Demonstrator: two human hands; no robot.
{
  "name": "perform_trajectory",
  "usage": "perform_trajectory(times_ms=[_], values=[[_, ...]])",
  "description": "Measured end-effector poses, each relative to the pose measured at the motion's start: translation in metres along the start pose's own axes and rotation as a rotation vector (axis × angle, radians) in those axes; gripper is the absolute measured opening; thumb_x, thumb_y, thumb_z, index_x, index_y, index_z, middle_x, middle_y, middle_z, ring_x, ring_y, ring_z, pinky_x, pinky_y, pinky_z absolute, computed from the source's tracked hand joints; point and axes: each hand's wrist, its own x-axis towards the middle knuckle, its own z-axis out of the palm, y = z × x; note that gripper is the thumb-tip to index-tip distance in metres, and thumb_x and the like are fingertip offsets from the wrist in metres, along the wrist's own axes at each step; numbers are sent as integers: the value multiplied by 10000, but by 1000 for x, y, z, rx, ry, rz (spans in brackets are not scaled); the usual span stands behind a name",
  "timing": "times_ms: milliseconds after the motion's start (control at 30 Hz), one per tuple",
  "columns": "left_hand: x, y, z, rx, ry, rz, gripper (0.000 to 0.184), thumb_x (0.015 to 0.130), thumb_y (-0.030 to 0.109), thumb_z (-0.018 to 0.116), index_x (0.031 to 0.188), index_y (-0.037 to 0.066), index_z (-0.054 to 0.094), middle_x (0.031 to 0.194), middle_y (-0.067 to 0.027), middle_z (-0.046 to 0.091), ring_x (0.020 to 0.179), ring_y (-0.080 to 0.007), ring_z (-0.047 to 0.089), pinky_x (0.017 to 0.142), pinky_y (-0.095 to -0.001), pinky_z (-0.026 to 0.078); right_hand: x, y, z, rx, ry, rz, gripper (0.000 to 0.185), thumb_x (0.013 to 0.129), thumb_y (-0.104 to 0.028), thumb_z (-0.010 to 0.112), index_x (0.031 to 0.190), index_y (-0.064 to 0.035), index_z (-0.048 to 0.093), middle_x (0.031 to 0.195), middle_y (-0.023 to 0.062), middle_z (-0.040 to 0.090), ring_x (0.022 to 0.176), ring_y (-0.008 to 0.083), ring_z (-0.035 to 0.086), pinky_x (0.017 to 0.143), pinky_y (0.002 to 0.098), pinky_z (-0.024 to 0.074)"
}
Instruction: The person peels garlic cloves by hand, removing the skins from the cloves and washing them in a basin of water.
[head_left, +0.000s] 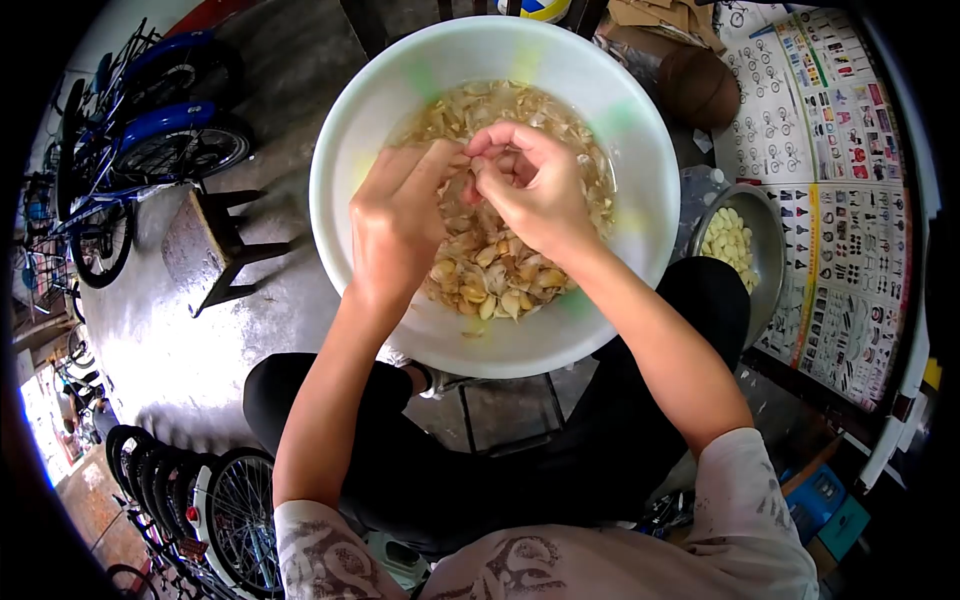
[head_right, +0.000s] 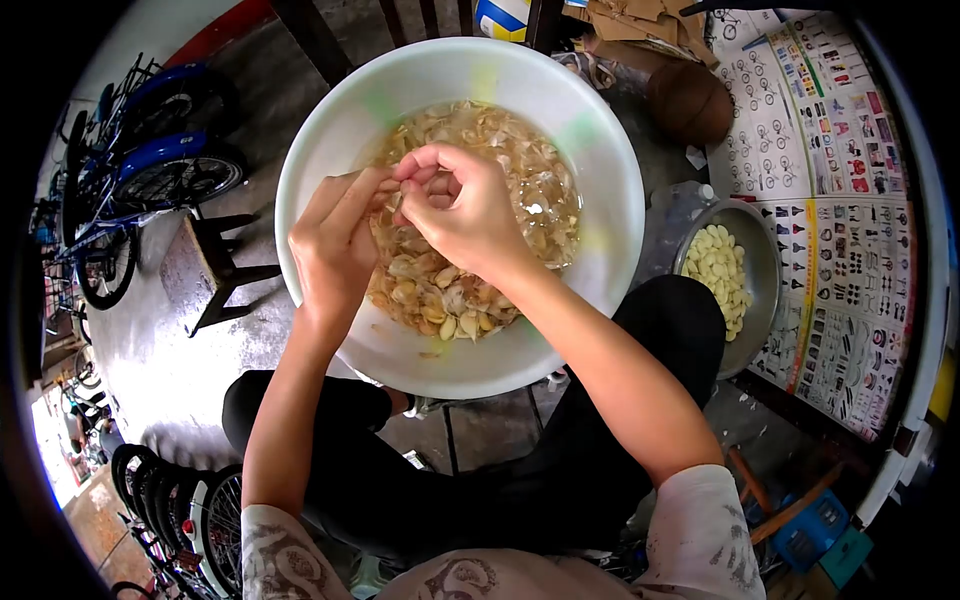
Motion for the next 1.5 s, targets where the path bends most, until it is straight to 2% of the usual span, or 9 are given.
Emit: perform_trajectory(times_ms=[100, 433, 600, 900, 1100, 1200, 1300, 1367, 1500], values=[[-2, 3, 0, -181, -17, -224, 369, 760, -174, 555, 1051, 3, 700, 882, -138, 696, 777, -238, 702, 684, -315, 574, 2, 1, 1, -26, -9, -9, 108, 836, 74, 586, 940, 53, 605, 825, 62, 635, 692, 120, 680, 595, 217, 538], [2, 3, -3, 73, -45, 33, 339, 777, -135, 565, 1060, -2, 696, 841, -142, 698, 753, -262, 692, 678, -320, 555, 4, -4, -6, -58, 33, 90, 140, 824, 84, 544, 939, 62, 619, 850, 92, 662, 704, 129, 688, 607, 231, 537], [10, 0, 3, -392, -2, -434, 258, 874, -83, 570, 1079, -8, 708, 806, -136, 695, 697, -178, 703, 656, -282, 546, 8, 2, -7, -4, -21, 83, 284, 854, 80, 540, 1127, 63, 614, 917, 114, 678, 863, 132, 689, 729, 237, 542], [7, -8, -1, -264, -117, -343, 203, 898, -51, 610, 1080, -31, 698, 852, -85, 698, 741, -110, 651, 701, -249, 553, 17, 11, -11, -193, -18, -277, 146, 882, -17, 678, 1022, 20, 700, 942, 94, 712, 825, 155, 696, 701, 279, 549], [7, -9, -4, -160, -185, -235, 221, 894, -40, 621, 1101, -23, 696, 853, -85, 710, 706, -118, 646, 668, -256, 531, 15, -2, -13, -750, -30, -606, 54, 864, 7, 638, 914, 10, 661, 849, 142, 669, 716, 321, 669, 641, 368, 543], [11, -4, -6, -405, -264, -525, 214, 929, 11, 620, 1124, -36, 695, 883, -67, 718, 728, -118, 646, 682, -253, 532, 16, -3, -13, -783, -40, -589, 31, 873, 8, 614, 881, 9, 644, 824, 154, 648, 709, 362, 645, 627, 402, 529], [10, -10, -5, -730, -311, -829, 226, 940, 114, 653, 1111, -24, 704, 914, -87, 719, 767, -135, 642, 716, -290, 547, 18, -4, -16, -763, -53, -490, 49, 896, -15, 617, 908, 16, 654, 809, 124, 661, 688, 276, 670, 613, 351, 532], [10, -15, -10, -830, -378, -896, 259, 957, 155, 640, 1149, -11, 692, 963, -87, 718, 818, -141, 642, 770, -293, 546, 18, -5, -19, -287, -146, 70, 94, 934, -55, 614, 931, 25, 662, 803, 68, 661, 693, 151, 655, 624, 279, 527], [11, -15, -18, -1031, -451, -1070, 335, 989, 247, 600, 1235, 25, 644, 1110, -86, 702, 1025, -130, 602, 941, -300, 480, 19, -17, -26, 61, -175, 234, 138, 965, -150, 615, 979, -15, 639, 832, 22, 625, 711, 96, 586, 671, 238, 505]])
